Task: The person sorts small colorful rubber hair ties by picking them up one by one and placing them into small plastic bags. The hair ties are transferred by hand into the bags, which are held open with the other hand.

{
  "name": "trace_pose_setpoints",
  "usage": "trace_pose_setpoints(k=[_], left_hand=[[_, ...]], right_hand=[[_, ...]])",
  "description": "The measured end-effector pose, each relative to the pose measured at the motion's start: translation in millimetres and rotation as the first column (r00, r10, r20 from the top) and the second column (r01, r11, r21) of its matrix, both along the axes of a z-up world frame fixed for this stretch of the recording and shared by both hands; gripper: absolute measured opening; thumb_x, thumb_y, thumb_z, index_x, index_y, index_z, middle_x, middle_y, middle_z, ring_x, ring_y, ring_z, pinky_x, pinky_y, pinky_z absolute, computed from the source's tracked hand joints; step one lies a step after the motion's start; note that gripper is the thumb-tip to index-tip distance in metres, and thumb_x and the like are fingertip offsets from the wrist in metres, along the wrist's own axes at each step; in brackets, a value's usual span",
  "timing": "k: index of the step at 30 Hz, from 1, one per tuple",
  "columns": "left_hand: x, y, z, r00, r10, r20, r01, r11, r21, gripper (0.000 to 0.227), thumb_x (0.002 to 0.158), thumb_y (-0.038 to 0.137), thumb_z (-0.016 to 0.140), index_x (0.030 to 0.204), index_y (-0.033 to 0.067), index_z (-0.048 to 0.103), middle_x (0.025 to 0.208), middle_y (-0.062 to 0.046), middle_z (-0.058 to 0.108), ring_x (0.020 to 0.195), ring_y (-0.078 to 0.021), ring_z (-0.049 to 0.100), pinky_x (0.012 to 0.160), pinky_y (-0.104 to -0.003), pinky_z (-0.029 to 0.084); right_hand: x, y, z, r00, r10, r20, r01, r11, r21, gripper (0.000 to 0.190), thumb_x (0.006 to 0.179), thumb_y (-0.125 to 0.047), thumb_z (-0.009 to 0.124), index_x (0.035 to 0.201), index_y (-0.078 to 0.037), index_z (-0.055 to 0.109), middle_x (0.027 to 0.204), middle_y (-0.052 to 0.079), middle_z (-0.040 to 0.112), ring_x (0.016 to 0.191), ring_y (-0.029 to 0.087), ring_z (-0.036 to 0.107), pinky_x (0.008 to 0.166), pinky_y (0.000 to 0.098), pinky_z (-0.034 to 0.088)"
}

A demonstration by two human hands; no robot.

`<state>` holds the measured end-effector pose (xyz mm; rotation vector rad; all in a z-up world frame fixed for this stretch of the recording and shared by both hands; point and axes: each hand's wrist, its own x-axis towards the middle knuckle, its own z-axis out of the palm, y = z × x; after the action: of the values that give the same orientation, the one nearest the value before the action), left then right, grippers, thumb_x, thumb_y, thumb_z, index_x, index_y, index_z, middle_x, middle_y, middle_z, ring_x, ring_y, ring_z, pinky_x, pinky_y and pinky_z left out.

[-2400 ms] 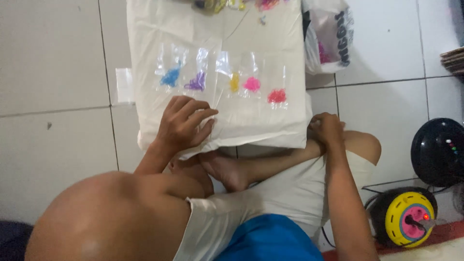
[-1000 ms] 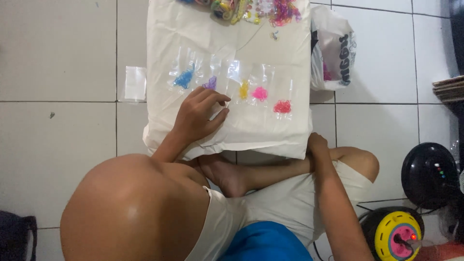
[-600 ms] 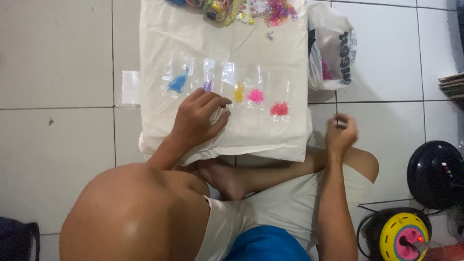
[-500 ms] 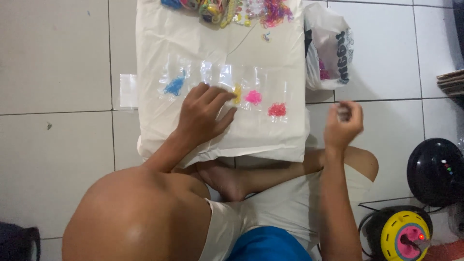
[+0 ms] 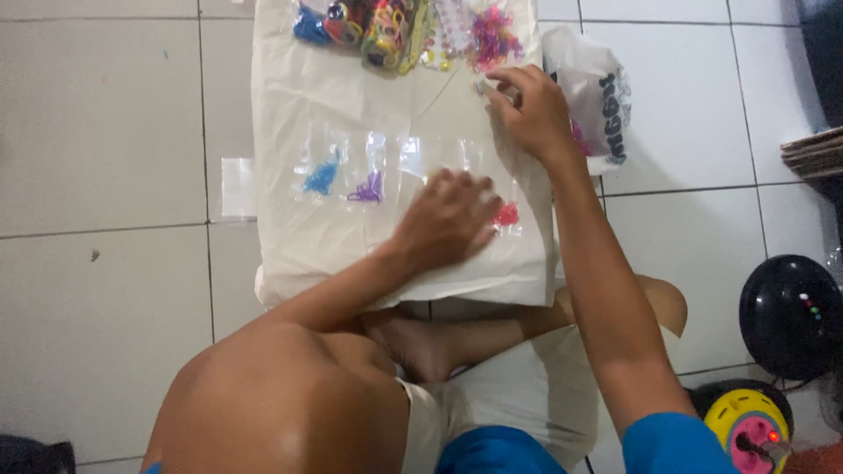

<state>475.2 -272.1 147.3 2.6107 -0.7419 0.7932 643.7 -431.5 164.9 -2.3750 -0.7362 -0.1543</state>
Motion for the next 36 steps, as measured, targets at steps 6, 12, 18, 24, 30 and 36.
trace_pose_setpoints(k=[6,12,18,24,30,36], left_hand=[[1,-9,0,0.984,-0.167,-0.057,0.162,0.983,-0.082,0.038,0.087,0.035,0.076,0.114,0.0092,0.066,0.119,-0.010,0.057,0.100,-0.0262,0.051,0.091,-0.039,0.041],[-2,4,3,0.992,-0.083,-0.092,0.070,0.988,-0.138,0.047,0.087,0.050,0.072,0.108,0.0082,0.069,0.119,-0.012,0.058,0.102,-0.0291,0.049,0.093,-0.042,0.039],[-7,1,2,0.992,0.086,-0.092,-0.098,0.986,-0.135,0.049,0.088,0.041,0.075,0.115,0.0018,0.061,0.121,-0.015,0.053,0.106,-0.0311,0.048,0.095,-0.043,0.039],[-8,1,-5,0.930,0.355,-0.096,-0.355,0.935,0.013,0.075,0.082,0.056,0.072,0.126,-0.0014,0.056,0.130,-0.018,0.042,0.115,-0.0346,0.035,0.096,-0.044,0.022],[-6,3,-12,0.947,0.309,-0.085,-0.315,0.947,-0.064,0.059,0.082,0.052,0.075,0.114,0.0052,0.062,0.123,-0.013,0.047,0.113,-0.0329,0.038,0.095,-0.045,0.021],[-2,6,-9,0.938,0.300,-0.176,-0.319,0.943,-0.091,0.044,0.082,0.043,0.082,0.114,0.0157,0.070,0.109,-0.009,0.062,0.114,-0.0295,0.049,0.096,-0.050,0.030]], right_hand=[[22,17,-19,0.971,0.080,0.227,-0.065,0.995,-0.073,0.004,0.086,-0.010,0.077,0.090,-0.010,0.077,0.085,0.002,0.069,0.075,0.022,0.060,0.072,0.0366,0.049],[9,7,-16,0.997,0.044,-0.066,-0.028,0.972,0.231,0.004,0.096,-0.004,0.073,0.100,-0.004,0.073,0.081,0.001,0.069,0.067,0.011,0.055,0.063,0.0255,0.047],[-22,17,2,0.954,0.026,-0.299,0.123,0.873,0.471,0.008,0.097,0.003,0.067,0.102,-0.003,0.069,0.085,0.000,0.062,0.074,0.007,0.050,0.068,0.0210,0.047],[-25,15,0,0.960,0.033,-0.277,0.107,0.872,0.477,0.017,0.095,0.001,0.070,0.111,-0.003,0.071,0.089,0.000,0.065,0.075,0.007,0.051,0.068,0.0210,0.046],[-29,17,3,0.965,-0.031,-0.260,0.150,0.880,0.450,0.015,0.091,0.000,0.070,0.104,-0.004,0.075,0.082,0.000,0.062,0.068,0.006,0.046,0.061,0.0214,0.044],[-8,3,-36,0.989,-0.095,-0.113,0.125,0.946,0.300,0.007,0.095,-0.014,0.071,0.102,-0.013,0.074,0.092,0.009,0.072,0.083,0.024,0.066,0.075,0.0378,0.055]])
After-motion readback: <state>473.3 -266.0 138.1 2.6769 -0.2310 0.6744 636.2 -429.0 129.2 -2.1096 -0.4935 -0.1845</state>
